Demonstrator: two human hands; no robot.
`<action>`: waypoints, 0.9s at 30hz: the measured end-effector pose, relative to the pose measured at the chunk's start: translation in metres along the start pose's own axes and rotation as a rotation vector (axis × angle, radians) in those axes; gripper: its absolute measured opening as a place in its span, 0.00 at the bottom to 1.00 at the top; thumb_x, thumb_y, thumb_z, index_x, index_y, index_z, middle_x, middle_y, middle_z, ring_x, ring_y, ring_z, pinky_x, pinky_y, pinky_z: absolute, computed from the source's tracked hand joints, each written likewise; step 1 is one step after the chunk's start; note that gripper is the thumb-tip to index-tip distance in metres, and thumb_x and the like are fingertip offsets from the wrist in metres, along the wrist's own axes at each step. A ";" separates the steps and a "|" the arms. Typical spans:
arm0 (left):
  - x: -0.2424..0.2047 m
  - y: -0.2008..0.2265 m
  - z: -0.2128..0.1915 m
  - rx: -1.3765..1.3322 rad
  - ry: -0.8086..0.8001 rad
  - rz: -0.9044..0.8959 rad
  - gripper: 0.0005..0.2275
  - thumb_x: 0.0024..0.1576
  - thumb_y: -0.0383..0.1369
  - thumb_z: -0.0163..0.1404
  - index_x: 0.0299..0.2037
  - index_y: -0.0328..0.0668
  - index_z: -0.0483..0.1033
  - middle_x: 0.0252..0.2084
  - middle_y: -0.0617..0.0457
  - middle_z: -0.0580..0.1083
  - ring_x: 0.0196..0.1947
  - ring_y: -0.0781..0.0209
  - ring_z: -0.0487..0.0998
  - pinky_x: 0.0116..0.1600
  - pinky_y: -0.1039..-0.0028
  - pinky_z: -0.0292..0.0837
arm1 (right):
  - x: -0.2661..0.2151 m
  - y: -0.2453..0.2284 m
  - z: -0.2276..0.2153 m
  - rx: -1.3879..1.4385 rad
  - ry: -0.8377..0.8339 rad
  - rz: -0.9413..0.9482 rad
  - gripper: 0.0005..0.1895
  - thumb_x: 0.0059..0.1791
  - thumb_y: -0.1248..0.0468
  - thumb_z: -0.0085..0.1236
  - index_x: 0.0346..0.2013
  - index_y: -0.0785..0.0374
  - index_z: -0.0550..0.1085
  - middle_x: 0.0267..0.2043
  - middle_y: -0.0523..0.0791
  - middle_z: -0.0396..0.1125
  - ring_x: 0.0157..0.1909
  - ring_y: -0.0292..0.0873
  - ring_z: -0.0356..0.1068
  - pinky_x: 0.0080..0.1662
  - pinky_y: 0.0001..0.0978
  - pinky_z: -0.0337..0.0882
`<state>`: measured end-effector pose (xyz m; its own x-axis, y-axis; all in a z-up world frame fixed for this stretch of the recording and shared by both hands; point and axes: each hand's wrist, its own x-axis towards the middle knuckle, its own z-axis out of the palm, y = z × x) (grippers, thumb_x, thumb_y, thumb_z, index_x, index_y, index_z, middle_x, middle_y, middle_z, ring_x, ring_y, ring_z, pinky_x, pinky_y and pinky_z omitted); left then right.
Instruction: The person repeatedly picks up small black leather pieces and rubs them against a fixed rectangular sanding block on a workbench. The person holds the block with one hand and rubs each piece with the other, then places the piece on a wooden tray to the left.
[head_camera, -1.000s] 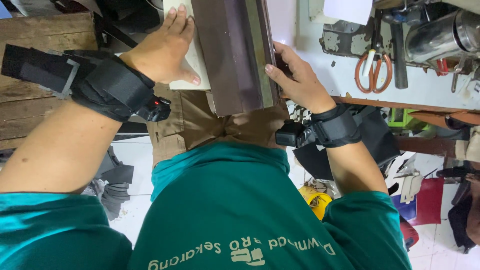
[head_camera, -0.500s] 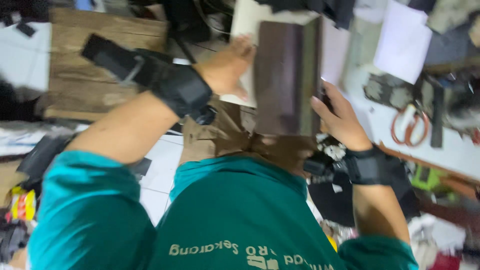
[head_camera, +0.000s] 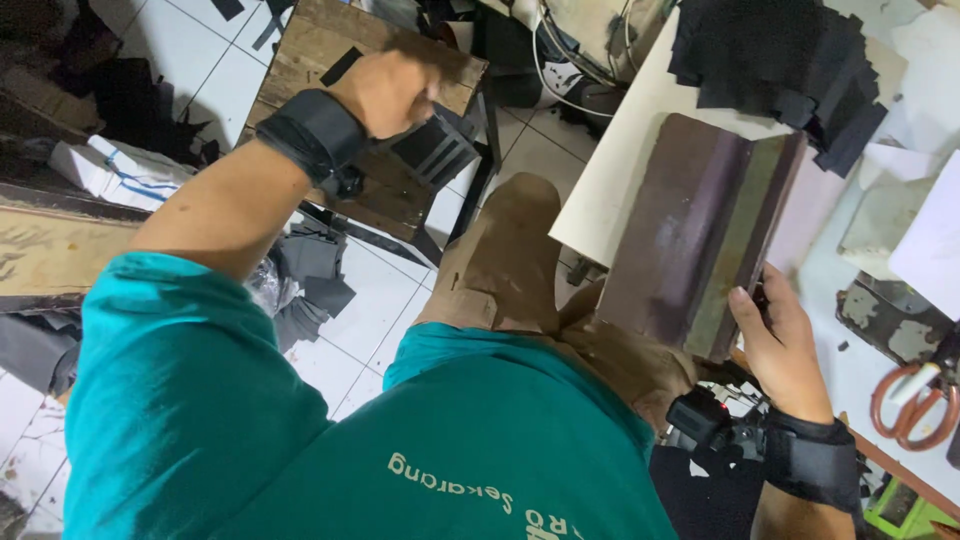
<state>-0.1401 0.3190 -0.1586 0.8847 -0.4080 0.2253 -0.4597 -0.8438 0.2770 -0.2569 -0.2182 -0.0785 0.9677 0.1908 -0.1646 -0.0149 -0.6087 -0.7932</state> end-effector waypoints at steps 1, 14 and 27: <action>-0.006 -0.009 0.004 0.089 -0.208 -0.123 0.08 0.62 0.33 0.56 0.49 0.42 0.78 0.39 0.41 0.79 0.39 0.44 0.82 0.46 0.56 0.78 | 0.000 0.000 0.000 0.025 -0.007 -0.021 0.23 0.58 0.62 0.47 0.67 0.68 0.65 0.55 0.46 0.69 0.54 0.37 0.65 0.57 0.29 0.64; -0.013 -0.078 0.082 0.335 -0.441 -0.161 0.19 0.57 0.25 0.52 0.58 0.54 0.72 0.57 0.37 0.68 0.58 0.37 0.68 0.55 0.53 0.73 | 0.004 0.016 0.001 0.013 0.022 0.032 0.24 0.59 0.57 0.49 0.67 0.67 0.68 0.50 0.44 0.69 0.50 0.36 0.64 0.54 0.28 0.64; -0.018 -0.042 -0.040 0.100 -0.596 -0.471 0.16 0.61 0.30 0.55 0.59 0.39 0.71 0.38 0.38 0.77 0.36 0.45 0.81 0.47 0.53 0.77 | 0.003 0.005 0.003 0.080 0.030 0.023 0.23 0.58 0.60 0.50 0.66 0.68 0.67 0.53 0.43 0.68 0.52 0.35 0.65 0.55 0.27 0.65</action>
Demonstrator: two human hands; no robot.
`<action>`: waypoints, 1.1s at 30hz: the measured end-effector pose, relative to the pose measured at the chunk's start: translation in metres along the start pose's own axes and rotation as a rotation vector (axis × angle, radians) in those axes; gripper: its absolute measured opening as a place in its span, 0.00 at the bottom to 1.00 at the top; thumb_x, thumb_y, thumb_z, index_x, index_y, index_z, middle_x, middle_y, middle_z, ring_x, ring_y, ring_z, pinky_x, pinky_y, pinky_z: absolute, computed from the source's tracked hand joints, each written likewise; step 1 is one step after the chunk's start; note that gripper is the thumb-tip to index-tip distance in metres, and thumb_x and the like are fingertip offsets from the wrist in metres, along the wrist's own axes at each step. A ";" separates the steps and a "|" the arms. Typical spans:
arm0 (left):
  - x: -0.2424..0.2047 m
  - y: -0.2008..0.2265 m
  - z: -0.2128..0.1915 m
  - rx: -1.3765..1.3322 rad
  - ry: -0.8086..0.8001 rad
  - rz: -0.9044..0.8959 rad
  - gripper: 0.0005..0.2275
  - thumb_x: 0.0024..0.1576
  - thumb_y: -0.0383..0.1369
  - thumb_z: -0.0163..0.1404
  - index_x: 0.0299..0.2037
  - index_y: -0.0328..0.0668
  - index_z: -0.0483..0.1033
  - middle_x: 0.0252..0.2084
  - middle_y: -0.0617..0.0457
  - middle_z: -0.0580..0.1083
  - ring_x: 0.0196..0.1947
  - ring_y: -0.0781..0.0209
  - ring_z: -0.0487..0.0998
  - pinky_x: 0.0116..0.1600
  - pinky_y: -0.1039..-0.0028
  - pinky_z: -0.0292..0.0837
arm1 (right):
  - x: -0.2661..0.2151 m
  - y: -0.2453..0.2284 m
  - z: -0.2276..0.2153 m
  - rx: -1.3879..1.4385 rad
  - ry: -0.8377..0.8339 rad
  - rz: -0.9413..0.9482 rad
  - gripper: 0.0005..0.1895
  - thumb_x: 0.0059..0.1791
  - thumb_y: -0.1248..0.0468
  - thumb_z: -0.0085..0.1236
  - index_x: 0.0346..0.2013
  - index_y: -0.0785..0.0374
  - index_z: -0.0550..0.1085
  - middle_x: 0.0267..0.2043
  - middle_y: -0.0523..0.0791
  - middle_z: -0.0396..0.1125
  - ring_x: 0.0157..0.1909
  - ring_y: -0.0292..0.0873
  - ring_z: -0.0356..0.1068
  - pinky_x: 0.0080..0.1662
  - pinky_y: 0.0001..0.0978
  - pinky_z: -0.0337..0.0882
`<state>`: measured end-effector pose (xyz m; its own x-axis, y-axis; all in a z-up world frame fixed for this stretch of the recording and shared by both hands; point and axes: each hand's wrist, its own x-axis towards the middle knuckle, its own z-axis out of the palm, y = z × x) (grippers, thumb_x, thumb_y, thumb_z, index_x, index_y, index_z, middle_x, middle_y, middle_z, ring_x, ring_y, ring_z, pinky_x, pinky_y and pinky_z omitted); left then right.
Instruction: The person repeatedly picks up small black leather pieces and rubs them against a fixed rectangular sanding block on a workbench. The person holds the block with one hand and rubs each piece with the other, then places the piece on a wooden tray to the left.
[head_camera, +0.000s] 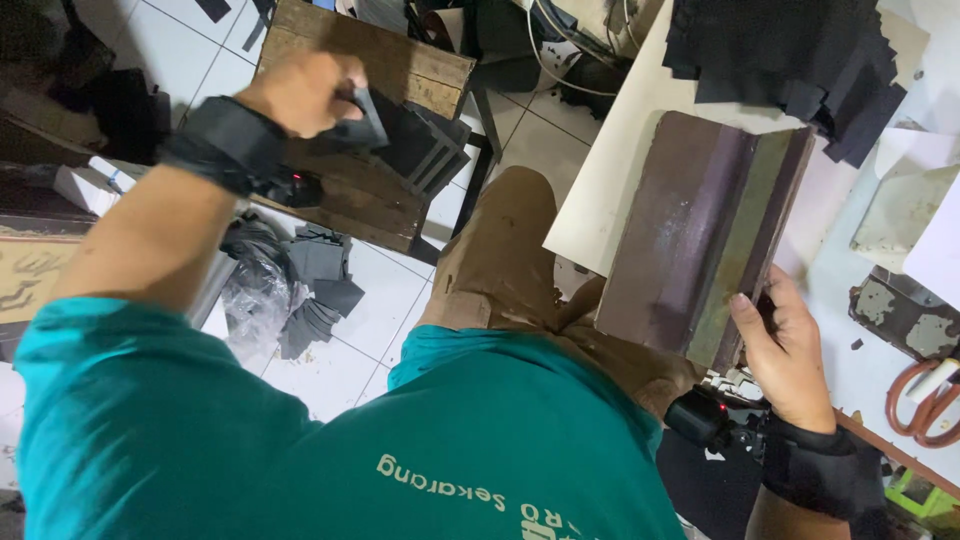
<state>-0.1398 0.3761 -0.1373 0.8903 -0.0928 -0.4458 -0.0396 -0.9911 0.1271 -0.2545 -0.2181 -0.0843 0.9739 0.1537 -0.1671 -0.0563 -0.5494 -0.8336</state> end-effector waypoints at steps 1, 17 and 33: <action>-0.004 -0.010 -0.001 -0.041 0.150 0.148 0.15 0.60 0.31 0.58 0.55 0.36 0.74 0.40 0.38 0.78 0.38 0.46 0.80 0.47 0.56 0.77 | 0.000 0.000 0.000 0.013 0.004 -0.020 0.23 0.58 0.60 0.51 0.67 0.68 0.67 0.53 0.43 0.68 0.53 0.35 0.65 0.56 0.28 0.65; -0.044 0.132 -0.058 -0.548 0.121 0.625 0.06 0.63 0.24 0.52 0.47 0.33 0.76 0.37 0.46 0.80 0.36 0.59 0.79 0.44 0.70 0.75 | -0.007 0.015 0.006 0.151 0.081 -0.167 0.24 0.57 0.64 0.55 0.67 0.69 0.65 0.54 0.43 0.68 0.53 0.34 0.67 0.55 0.27 0.69; 0.003 0.372 -0.018 -0.494 0.085 0.834 0.09 0.58 0.30 0.57 0.44 0.34 0.76 0.39 0.40 0.77 0.40 0.42 0.80 0.44 0.57 0.74 | -0.008 0.004 0.014 -0.287 0.189 -0.193 0.37 0.54 0.70 0.53 0.77 0.67 0.53 0.48 0.59 0.73 0.42 0.54 0.75 0.45 0.39 0.74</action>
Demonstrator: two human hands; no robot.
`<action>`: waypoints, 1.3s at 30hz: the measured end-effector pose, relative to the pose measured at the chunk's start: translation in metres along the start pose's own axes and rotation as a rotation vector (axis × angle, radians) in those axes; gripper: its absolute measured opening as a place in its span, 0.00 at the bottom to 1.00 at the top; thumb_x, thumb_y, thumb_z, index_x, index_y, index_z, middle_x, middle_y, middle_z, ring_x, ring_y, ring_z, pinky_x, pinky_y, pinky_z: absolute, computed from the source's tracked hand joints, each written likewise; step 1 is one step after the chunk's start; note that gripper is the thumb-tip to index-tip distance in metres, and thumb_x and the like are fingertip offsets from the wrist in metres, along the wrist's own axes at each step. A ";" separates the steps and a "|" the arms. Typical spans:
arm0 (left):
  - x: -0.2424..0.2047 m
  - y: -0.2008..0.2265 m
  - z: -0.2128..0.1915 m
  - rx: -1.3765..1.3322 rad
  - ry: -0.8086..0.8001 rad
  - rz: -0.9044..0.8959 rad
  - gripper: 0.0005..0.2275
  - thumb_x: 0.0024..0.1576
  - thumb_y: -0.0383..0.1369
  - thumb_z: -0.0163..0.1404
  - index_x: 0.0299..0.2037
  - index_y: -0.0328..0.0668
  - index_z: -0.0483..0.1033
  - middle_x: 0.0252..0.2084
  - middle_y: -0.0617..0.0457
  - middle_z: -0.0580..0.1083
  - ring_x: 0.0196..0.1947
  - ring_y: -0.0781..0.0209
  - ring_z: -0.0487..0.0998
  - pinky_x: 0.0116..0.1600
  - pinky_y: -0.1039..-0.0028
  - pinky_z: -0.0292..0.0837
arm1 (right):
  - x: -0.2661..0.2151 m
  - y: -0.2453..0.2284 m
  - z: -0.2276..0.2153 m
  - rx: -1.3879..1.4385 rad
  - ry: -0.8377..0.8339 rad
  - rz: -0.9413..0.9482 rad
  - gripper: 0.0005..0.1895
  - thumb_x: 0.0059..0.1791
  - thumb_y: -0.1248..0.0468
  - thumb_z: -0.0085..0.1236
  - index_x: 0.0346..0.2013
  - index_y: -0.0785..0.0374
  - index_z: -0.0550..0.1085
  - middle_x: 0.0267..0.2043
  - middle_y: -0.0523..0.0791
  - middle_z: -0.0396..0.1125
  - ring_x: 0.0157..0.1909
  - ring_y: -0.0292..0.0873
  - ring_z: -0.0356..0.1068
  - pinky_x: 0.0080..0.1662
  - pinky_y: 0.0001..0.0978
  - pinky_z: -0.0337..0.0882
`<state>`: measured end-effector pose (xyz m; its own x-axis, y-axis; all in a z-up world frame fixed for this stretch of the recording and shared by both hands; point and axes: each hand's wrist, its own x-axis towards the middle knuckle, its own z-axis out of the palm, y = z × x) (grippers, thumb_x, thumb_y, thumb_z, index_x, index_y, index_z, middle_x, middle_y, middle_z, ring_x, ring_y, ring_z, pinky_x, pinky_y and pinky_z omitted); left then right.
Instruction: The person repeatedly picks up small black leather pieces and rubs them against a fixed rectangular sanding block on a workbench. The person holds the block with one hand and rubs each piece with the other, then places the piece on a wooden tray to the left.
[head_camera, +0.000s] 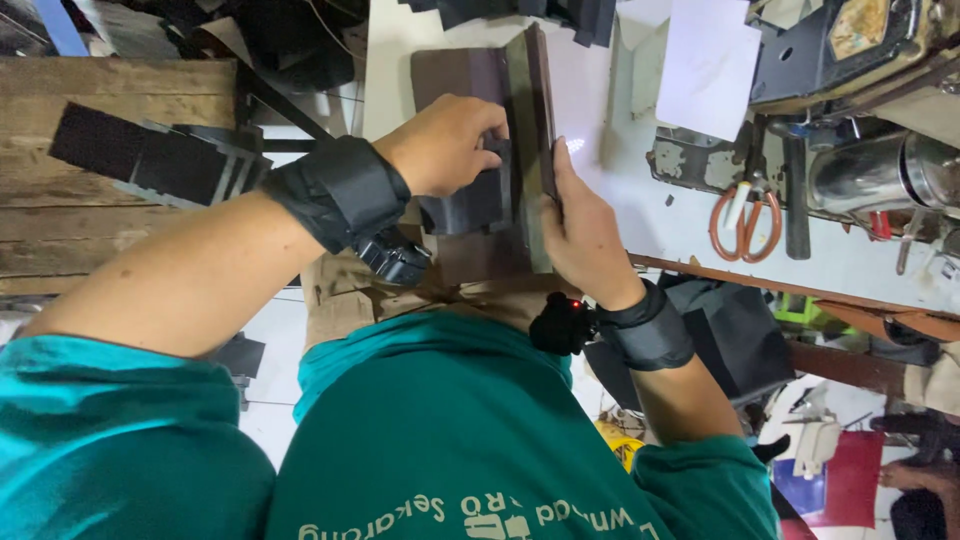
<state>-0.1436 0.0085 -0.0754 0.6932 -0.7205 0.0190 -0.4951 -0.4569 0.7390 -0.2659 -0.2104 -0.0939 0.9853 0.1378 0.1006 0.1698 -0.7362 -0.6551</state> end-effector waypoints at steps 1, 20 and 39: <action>0.001 0.002 0.002 0.004 -0.003 -0.039 0.11 0.57 0.31 0.58 0.46 0.34 0.75 0.41 0.41 0.77 0.43 0.42 0.79 0.46 0.58 0.74 | -0.001 0.003 0.003 -0.057 -0.002 -0.035 0.38 0.55 0.70 0.52 0.78 0.68 0.50 0.51 0.60 0.71 0.44 0.57 0.74 0.46 0.42 0.73; -0.013 -0.014 0.049 0.740 -0.099 0.195 0.26 0.61 0.47 0.47 0.64 0.35 0.70 0.69 0.45 0.65 0.73 0.41 0.53 0.69 0.35 0.43 | -0.002 0.005 0.016 -0.222 -0.015 -0.017 0.55 0.50 0.64 0.63 0.76 0.74 0.32 0.57 0.64 0.67 0.44 0.62 0.74 0.41 0.46 0.74; -0.022 0.005 0.052 0.742 -0.030 0.115 0.32 0.58 0.53 0.49 0.61 0.28 0.73 0.64 0.38 0.69 0.72 0.36 0.53 0.69 0.32 0.30 | -0.003 -0.004 -0.027 0.563 -0.295 0.006 0.43 0.50 0.68 0.59 0.78 0.63 0.51 0.73 0.52 0.58 0.68 0.46 0.63 0.63 0.36 0.68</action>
<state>-0.1886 -0.0045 -0.1070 0.6064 -0.7941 0.0423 -0.7941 -0.6018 0.0855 -0.2687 -0.2261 -0.0712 0.9267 0.3706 -0.0623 0.0507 -0.2875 -0.9564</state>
